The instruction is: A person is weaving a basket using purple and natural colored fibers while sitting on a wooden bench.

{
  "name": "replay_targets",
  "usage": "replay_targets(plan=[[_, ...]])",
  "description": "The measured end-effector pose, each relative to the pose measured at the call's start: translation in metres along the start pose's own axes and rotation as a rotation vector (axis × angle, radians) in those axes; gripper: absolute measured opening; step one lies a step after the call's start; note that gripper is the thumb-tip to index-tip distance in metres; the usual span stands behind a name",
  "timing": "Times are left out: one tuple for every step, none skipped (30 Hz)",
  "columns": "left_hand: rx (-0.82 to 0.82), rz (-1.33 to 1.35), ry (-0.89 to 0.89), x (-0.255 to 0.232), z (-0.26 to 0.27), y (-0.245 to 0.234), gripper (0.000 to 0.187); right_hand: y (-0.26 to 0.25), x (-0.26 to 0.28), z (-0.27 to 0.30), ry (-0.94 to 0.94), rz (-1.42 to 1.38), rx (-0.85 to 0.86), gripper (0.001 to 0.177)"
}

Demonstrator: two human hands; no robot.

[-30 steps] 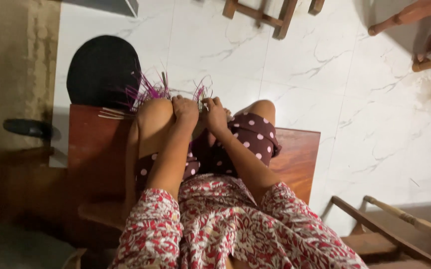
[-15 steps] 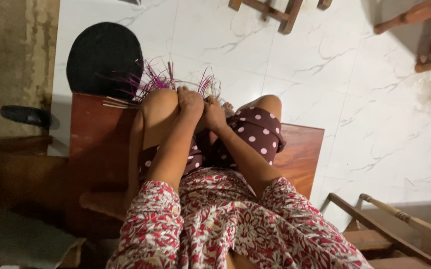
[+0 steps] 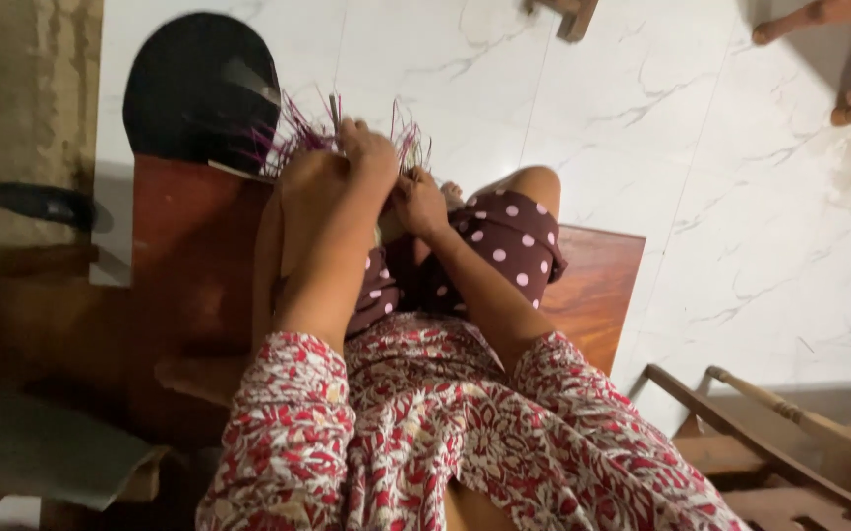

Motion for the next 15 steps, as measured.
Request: replay_targets(plan=[[0.012, 0.001, 0.006, 0.004, -0.004, 0.003, 0.045, -0.011, 0.013, -0.001, 0.008, -0.003, 0.01, 0.016], [0.01, -0.008, -0.012, 0.012, -0.009, 0.004, 0.038, -0.015, 0.019, -0.004, 0.119, -0.03, 0.121, 0.022], [0.008, -0.018, -0.029, 0.019, -0.014, 0.004, 0.043, -0.019, 0.025, -0.007, 0.229, -0.056, 0.233, 0.031], [0.011, -0.018, -0.033, 0.025, -0.017, 0.004, 0.043, -0.017, 0.024, -0.005, 0.227, -0.06, 0.235, 0.031], [0.036, 0.059, -0.07, 0.034, -0.02, 0.004, 0.041, -0.018, 0.024, -0.005, 0.193, -0.075, 0.188, 0.029], [0.059, 0.134, -0.106, 0.042, -0.023, 0.005, 0.039, -0.02, 0.023, -0.005, 0.162, -0.089, 0.139, 0.028], [0.06, 0.133, -0.109, 0.048, -0.034, 0.013, 0.039, -0.017, 0.023, -0.005, 0.161, -0.093, 0.14, 0.028], [0.042, 0.176, -0.146, 0.055, -0.046, 0.019, 0.029, -0.016, 0.021, -0.005, 0.17, -0.085, 0.145, 0.027], [0.024, 0.219, -0.182, 0.062, -0.057, 0.025, 0.027, -0.015, 0.018, -0.004, 0.18, -0.077, 0.151, 0.027], [0.025, 0.216, -0.178, 0.072, -0.062, 0.03, 0.027, -0.015, 0.017, -0.005, 0.185, -0.077, 0.149, 0.027], [0.026, 0.261, -0.179, 0.082, -0.066, 0.035, 0.027, -0.015, 0.016, -0.005, 0.176, -0.063, 0.159, 0.028], [0.031, 0.308, -0.184, 0.093, -0.069, 0.043, 0.038, -0.013, 0.018, -0.005, 0.164, -0.053, 0.173, 0.029], [0.035, 0.307, -0.184, 0.102, -0.054, 0.045, 0.038, -0.014, 0.019, -0.001, 0.166, -0.055, 0.176, 0.029], [0.012, 0.367, -0.117, 0.11, -0.041, 0.041, 0.036, -0.015, 0.02, -0.002, 0.168, -0.062, 0.172, 0.03], [-0.012, 0.426, -0.05, 0.118, -0.027, 0.037, 0.034, -0.016, 0.021, -0.004, 0.17, -0.069, 0.169, 0.03]])
Point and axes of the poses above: each hand's wrist, its own z-axis away from the middle knuckle, its own y-axis out of the palm, x = y × z, the point moved 7 cm from there along -z, towards the middle knuckle, and after that the axes turned 3 degrees about -z, right-handed, at the moved point
